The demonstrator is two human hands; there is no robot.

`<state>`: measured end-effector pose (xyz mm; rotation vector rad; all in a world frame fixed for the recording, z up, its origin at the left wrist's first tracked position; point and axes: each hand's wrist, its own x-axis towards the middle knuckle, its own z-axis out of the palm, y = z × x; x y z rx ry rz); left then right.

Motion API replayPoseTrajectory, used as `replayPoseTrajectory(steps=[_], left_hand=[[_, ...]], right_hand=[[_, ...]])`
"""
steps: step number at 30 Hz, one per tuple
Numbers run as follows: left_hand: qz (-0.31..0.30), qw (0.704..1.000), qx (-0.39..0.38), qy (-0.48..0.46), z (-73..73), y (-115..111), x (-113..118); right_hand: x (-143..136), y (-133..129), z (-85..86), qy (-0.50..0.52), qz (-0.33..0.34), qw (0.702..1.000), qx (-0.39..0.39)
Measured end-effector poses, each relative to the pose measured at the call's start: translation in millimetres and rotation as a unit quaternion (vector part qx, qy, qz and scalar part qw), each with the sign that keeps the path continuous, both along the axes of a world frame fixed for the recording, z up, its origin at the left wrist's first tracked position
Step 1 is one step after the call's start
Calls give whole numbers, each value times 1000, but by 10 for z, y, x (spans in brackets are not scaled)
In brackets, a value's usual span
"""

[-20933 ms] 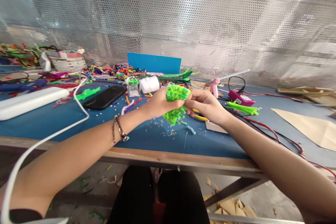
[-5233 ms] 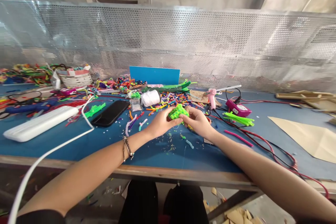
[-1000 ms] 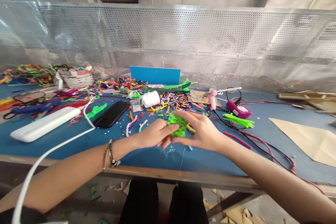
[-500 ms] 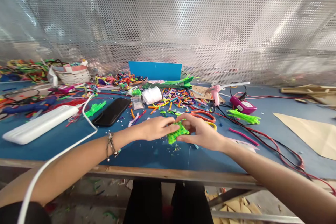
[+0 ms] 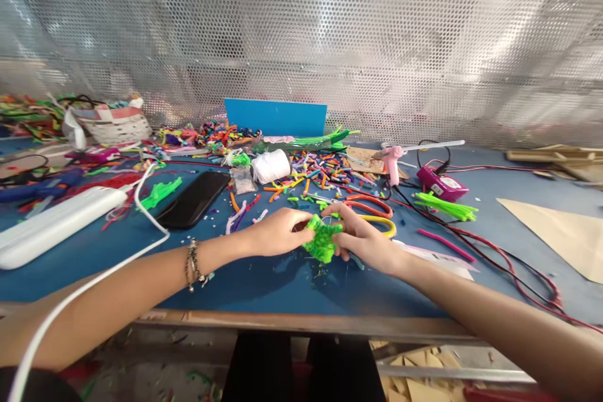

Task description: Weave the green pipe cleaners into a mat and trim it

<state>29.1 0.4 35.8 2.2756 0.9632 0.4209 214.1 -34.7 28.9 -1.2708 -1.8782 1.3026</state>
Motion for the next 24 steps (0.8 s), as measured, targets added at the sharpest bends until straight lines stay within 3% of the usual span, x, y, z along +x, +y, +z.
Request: replayPoseTrajectory(steps=[4,7,11,14,17,21,24], left_hand=[[39,998,-52,-13,-74,20,-37],[34,991,-124,-36,-111,43,-73],[24,981,-190,-45,-127,72,-146],[25,995,-90,-24,-146,79,-206],[46,998,54,-2,-189,85,-234],[24,975,218,24,-247,98,-220],[10,953,304,-6,-243,84,-211]], right_hand=[[25,-16,-10,-40,-2,999,12],[20,-39,-9,-137,22,983,120],[43,-32,-37,-224,47,935,270],[81,-9,-66,-235,85,908,338],[89,-21,-84,-241,128,897,347],[29,-100,-102,-267,148,879,366],[-25,-139,-95,-285,163,865,379]])
